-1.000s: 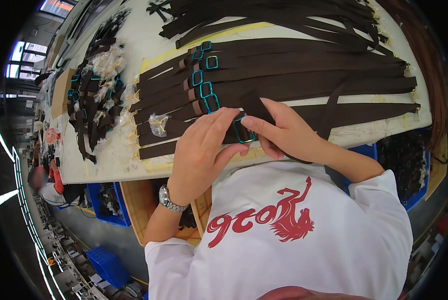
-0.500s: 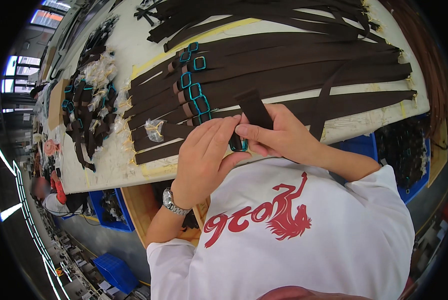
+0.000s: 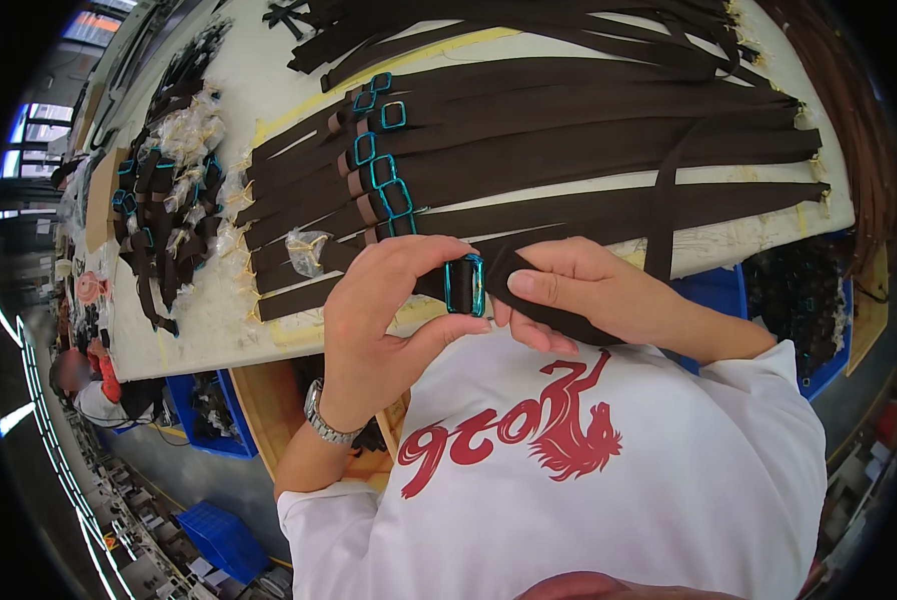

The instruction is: The person assembles straps by threading the webbing through buckles and sliding loops onto them by hand, then lines the completed straps up on the table.

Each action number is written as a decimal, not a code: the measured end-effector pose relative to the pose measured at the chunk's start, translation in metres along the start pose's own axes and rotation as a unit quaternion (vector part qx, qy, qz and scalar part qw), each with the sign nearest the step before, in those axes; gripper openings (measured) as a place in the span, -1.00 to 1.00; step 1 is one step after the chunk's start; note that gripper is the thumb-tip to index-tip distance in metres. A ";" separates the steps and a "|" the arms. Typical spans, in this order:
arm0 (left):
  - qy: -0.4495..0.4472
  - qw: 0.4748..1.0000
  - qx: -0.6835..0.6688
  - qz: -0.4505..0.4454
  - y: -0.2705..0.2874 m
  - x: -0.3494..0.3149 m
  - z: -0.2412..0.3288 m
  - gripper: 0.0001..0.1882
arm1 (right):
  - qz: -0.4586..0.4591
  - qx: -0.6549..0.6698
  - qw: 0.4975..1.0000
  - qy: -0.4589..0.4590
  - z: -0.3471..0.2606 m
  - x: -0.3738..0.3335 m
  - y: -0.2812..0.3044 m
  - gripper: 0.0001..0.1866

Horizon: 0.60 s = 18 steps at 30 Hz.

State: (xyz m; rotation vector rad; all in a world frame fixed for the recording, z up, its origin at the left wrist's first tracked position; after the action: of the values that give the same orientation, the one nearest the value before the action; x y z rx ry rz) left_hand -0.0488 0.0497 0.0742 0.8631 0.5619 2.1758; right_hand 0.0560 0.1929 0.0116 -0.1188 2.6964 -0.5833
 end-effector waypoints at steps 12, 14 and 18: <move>0.173 0.974 -0.140 -0.035 -0.014 -0.032 -0.009 -0.33 | -0.005 0.061 0.997 -0.046 0.025 -0.006 -0.014 -0.63; 0.186 0.972 -0.137 -0.054 -0.015 -0.038 -0.009 -0.33 | -0.035 0.049 0.996 -0.071 0.037 -0.008 -0.017 -0.63; 0.131 0.985 -0.085 -0.071 -0.020 -0.047 -0.001 -0.34 | -0.062 -0.009 0.990 -0.123 0.043 -0.016 -0.020 -0.62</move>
State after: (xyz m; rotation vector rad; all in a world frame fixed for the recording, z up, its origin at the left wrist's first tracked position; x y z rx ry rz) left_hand -0.0158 0.0275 0.0426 0.4363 0.5361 2.1825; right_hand 0.0868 0.1604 -0.0110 -0.3428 2.4672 -0.5431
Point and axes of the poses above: each hand's wrist, its own x-axis towards the middle knuckle, its own y-axis out of the back of the hand, z = x × y, the point moved 7 cm from there along x, towards the middle knuckle, and after that the axes turned 10 degrees about z, right-handed, at the moved point
